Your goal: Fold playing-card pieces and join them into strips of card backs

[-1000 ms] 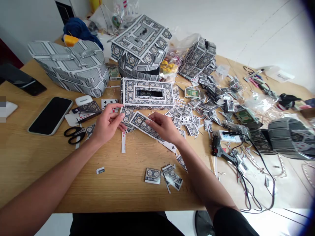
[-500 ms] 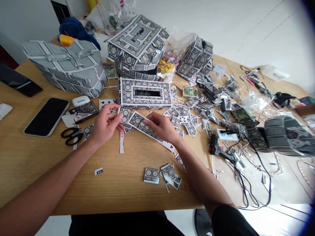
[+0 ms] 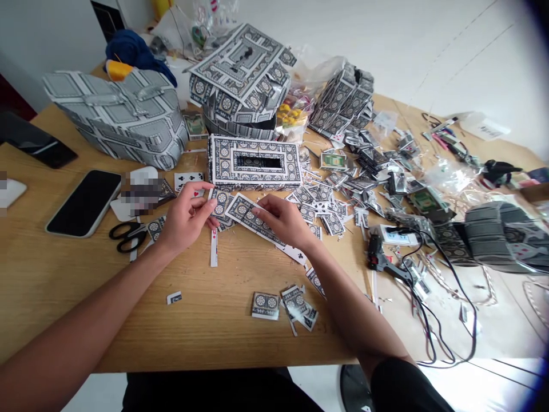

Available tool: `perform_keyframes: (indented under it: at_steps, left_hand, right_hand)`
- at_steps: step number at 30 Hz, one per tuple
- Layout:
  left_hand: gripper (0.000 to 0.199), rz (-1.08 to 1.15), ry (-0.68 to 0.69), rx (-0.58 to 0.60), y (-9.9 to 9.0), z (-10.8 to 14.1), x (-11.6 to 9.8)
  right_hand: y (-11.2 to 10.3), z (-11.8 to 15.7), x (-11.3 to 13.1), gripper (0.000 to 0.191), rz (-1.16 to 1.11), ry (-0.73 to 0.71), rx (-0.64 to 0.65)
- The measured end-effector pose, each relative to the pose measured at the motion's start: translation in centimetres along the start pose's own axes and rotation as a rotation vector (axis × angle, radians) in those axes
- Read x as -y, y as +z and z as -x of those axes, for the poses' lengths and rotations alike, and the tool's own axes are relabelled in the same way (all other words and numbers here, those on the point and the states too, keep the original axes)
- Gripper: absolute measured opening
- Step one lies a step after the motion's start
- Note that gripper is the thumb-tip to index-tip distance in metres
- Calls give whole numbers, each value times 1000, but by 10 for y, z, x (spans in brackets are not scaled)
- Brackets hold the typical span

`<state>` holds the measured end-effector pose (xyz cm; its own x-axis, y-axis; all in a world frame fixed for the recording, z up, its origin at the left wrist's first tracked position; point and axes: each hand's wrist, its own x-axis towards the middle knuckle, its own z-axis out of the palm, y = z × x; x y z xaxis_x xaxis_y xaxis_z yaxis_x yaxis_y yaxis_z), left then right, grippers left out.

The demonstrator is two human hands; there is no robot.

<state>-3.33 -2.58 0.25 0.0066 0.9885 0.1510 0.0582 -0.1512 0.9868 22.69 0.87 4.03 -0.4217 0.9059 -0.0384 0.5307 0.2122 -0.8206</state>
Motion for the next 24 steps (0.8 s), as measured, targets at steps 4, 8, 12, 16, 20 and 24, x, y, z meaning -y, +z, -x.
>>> perform_keyframes:
  at_steps: [4, 8, 12, 16, 20, 24]
  left_hand:
    - [31, -11, 8, -7, 0, 0, 0]
    - [30, -15, 24, -4, -1, 0, 1]
    - [31, -10, 19, -9, 0, 0, 1]
    - [31, -20, 4, -6, 0, 0, -1]
    - [32, -29, -9, 6, 2, 1, -4]
    - [31, -42, -5, 37, 3, 2, -8]
  right_hand:
    - [0, 0, 1, 30, -11, -3, 0]
    - [0, 0, 1, 30, -14, -11, 3]
    - [0, 0, 0, 30, 6, -8, 2]
    - [1, 1, 2, 30, 12, -12, 4]
    - [3, 2, 5, 31, -3, -17, 36]
    - [1, 3, 7, 30, 4, -29, 57]
